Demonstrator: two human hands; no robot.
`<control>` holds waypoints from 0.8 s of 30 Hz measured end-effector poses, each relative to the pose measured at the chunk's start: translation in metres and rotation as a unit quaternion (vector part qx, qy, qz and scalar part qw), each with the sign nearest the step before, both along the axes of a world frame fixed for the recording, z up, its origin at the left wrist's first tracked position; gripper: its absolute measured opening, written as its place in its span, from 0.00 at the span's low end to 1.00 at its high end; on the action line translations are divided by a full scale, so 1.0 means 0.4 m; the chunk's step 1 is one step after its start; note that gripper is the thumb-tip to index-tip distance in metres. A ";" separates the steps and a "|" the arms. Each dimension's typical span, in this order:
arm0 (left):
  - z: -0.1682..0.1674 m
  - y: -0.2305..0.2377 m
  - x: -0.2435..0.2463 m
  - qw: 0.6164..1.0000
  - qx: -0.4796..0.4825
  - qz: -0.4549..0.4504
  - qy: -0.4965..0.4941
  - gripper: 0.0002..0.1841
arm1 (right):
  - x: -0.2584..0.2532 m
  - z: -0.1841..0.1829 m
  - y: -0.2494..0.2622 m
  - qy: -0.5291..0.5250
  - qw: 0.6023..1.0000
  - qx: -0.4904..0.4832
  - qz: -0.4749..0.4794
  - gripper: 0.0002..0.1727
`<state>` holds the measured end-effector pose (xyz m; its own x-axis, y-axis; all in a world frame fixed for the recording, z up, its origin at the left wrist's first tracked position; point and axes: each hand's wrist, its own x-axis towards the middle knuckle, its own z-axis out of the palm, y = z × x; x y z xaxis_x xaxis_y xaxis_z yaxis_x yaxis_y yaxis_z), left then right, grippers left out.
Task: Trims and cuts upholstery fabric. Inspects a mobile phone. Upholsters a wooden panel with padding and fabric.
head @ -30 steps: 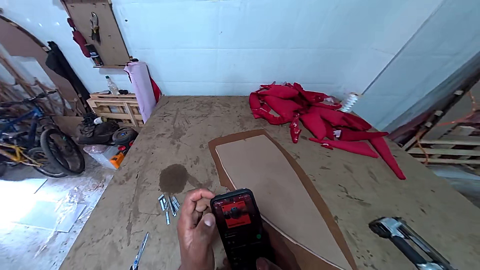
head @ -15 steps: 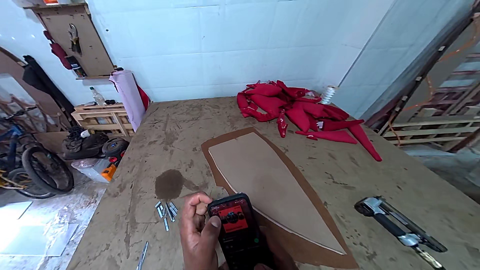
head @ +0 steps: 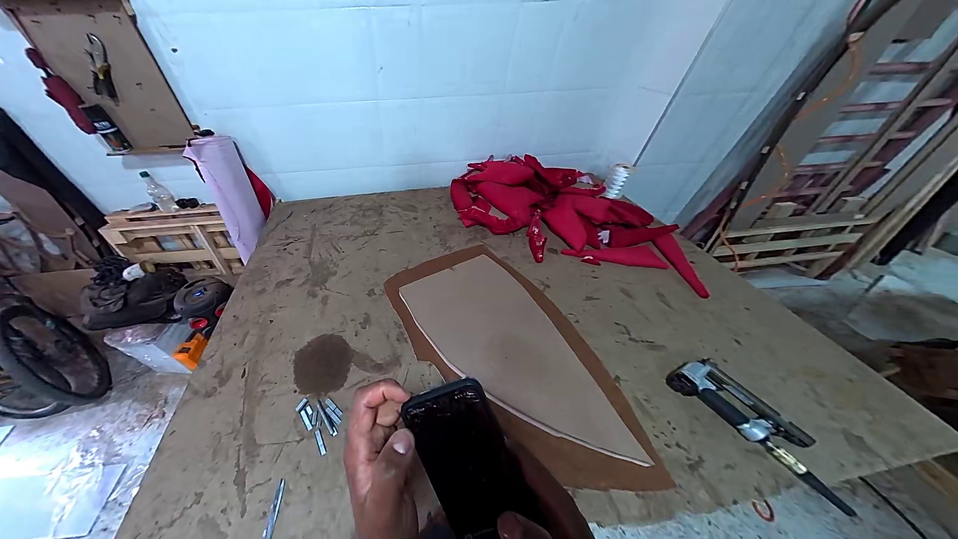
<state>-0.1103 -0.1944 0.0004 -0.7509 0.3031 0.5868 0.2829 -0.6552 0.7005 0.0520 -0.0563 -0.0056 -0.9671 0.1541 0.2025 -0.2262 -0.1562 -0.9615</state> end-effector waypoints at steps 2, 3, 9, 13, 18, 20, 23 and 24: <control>0.000 -0.004 -0.001 1.000 0.002 -0.004 -0.001 0.19 | 0.001 0.005 -0.006 0.001 1.000 0.004 -0.002 0.27; 0.002 -0.006 0.000 1.000 0.003 -0.004 -0.004 0.19 | 0.001 0.008 -0.010 0.000 1.000 0.007 -0.005 0.27; -0.016 -0.025 -0.004 1.000 0.004 -0.010 -0.008 0.18 | 0.000 0.026 -0.023 -0.027 0.999 0.022 -0.003 0.29; -0.033 -0.039 -0.012 1.000 -0.001 0.001 0.007 0.17 | -0.012 0.024 -0.030 -0.039 0.998 0.039 -0.001 0.29; -0.044 -0.048 -0.008 0.999 -0.006 0.035 -0.008 0.19 | -0.028 0.035 -0.041 -0.045 0.997 0.064 0.010 0.29; -0.048 -0.054 -0.008 0.999 -0.002 0.042 -0.017 0.20 | -0.036 0.034 -0.044 -0.037 0.996 0.082 0.013 0.29; -0.055 -0.065 -0.014 0.998 0.002 0.049 -0.025 0.20 | -0.045 0.035 -0.052 -0.038 0.993 0.107 0.011 0.29; -0.056 -0.068 -0.015 0.998 0.002 0.048 -0.027 0.20 | -0.048 0.036 -0.053 -0.038 0.993 0.115 0.011 0.29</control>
<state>-0.1164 -0.2217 -0.0222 -0.8072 0.2258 0.5454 0.3064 -0.6295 0.7141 0.0328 -0.0777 0.0088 -0.9835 0.0904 0.1566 -0.1510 0.0655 -0.9864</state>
